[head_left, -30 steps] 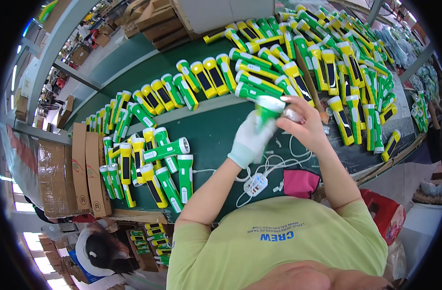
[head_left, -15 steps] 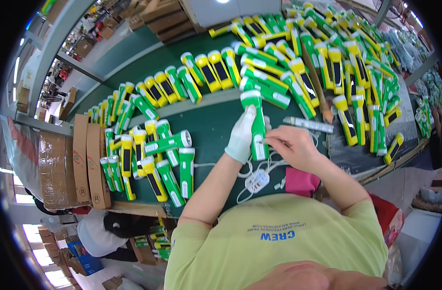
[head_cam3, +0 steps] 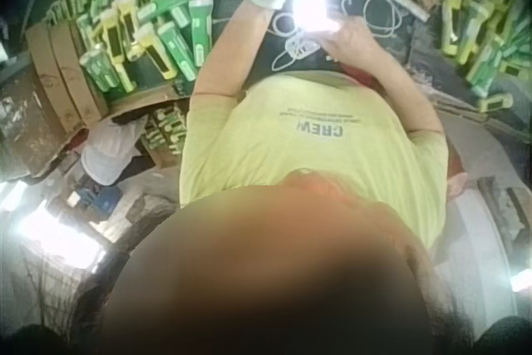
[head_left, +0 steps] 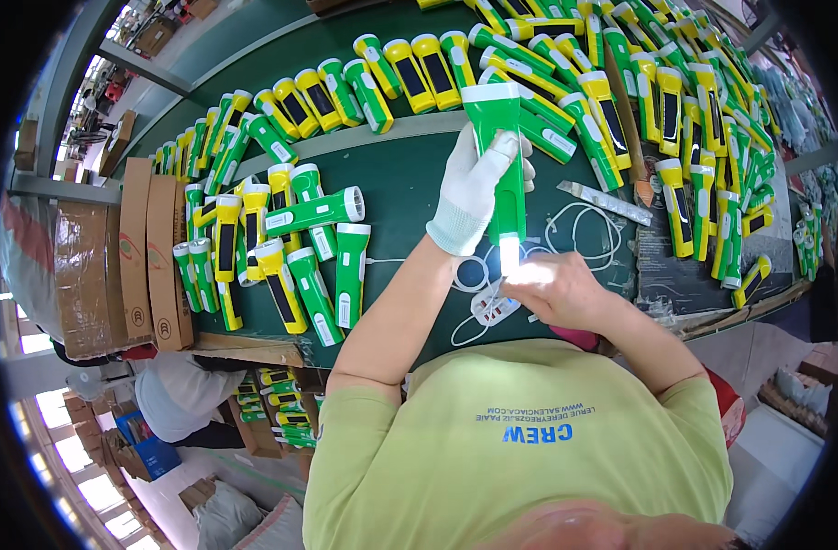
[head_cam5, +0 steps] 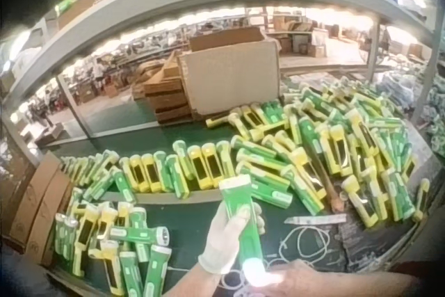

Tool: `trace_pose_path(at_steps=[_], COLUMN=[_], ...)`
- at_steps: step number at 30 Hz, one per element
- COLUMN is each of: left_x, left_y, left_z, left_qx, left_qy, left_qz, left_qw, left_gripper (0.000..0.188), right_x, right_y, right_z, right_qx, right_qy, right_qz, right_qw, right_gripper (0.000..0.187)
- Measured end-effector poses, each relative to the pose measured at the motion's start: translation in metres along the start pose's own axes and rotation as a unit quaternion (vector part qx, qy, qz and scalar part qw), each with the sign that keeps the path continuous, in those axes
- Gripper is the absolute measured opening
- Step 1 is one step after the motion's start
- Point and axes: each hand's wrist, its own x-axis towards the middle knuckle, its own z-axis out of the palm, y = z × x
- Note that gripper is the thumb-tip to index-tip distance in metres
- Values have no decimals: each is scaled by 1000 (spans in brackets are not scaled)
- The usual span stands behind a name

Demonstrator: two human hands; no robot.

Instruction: Testing the functionality and illumination of handheld solar-powered flashlights on an assembly line.

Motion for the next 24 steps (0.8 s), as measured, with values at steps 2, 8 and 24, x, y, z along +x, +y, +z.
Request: trace_pose_path(at_steps=[2, 8, 24], left_x=[-1, -8, -44], left_y=[-3, -24, -20], left_z=[-3, -7, 2], left_qx=[-18, 46, -102], left_qy=[8, -15, -41], left_qz=[-17, 62, -136], left_qw=[1000, 997, 985], left_gripper=[27, 39, 65], right_x=[0, 5, 30], right_y=[-7, -8, -2], right_z=[-1, 0, -57], right_qx=[98, 448, 249], right_qy=[0, 81, 233], right_qz=[13, 139, 179], right_qw=[995, 879, 923], right_gripper=[12, 17, 12])
